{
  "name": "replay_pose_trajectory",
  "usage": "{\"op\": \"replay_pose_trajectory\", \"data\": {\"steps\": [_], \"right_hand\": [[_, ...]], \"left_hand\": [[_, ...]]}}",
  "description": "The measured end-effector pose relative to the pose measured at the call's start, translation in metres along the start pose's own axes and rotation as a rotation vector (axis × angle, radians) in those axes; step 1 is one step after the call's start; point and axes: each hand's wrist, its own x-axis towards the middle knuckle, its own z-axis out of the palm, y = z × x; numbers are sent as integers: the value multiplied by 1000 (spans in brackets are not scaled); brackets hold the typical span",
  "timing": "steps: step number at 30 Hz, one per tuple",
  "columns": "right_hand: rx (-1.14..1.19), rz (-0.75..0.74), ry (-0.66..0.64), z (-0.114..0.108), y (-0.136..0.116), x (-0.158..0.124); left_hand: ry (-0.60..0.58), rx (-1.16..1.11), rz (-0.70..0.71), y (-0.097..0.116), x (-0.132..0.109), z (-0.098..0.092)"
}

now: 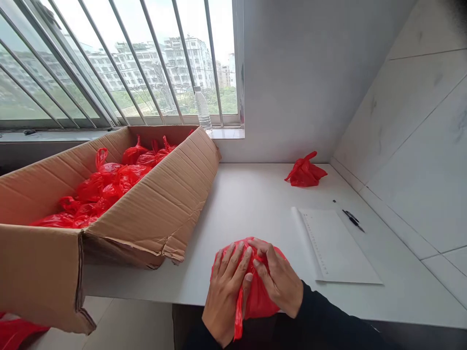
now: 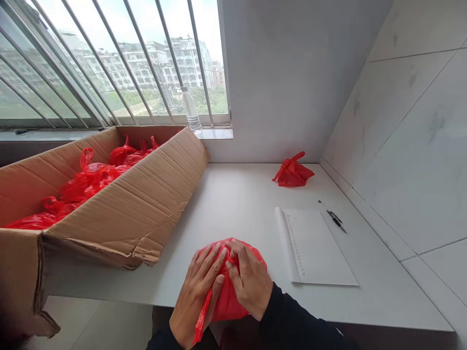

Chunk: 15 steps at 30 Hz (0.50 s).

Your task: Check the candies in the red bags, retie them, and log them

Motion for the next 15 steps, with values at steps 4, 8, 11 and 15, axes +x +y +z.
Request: {"op": "replay_pose_trajectory", "data": {"steps": [4, 8, 11, 15], "right_hand": [[-212, -121, 30, 22, 23, -12], [-272, -187, 83, 29, 42, -15], [-182, -167, 97, 24, 46, -14], [-19, 26, 140, 7, 28, -7]], "left_hand": [[-10, 161, 29, 1, -10, 9], [18, 150, 7, 1, -14, 11], [71, 129, -18, 1, -9, 4], [54, -79, -16, 4, 1, -8]]}}
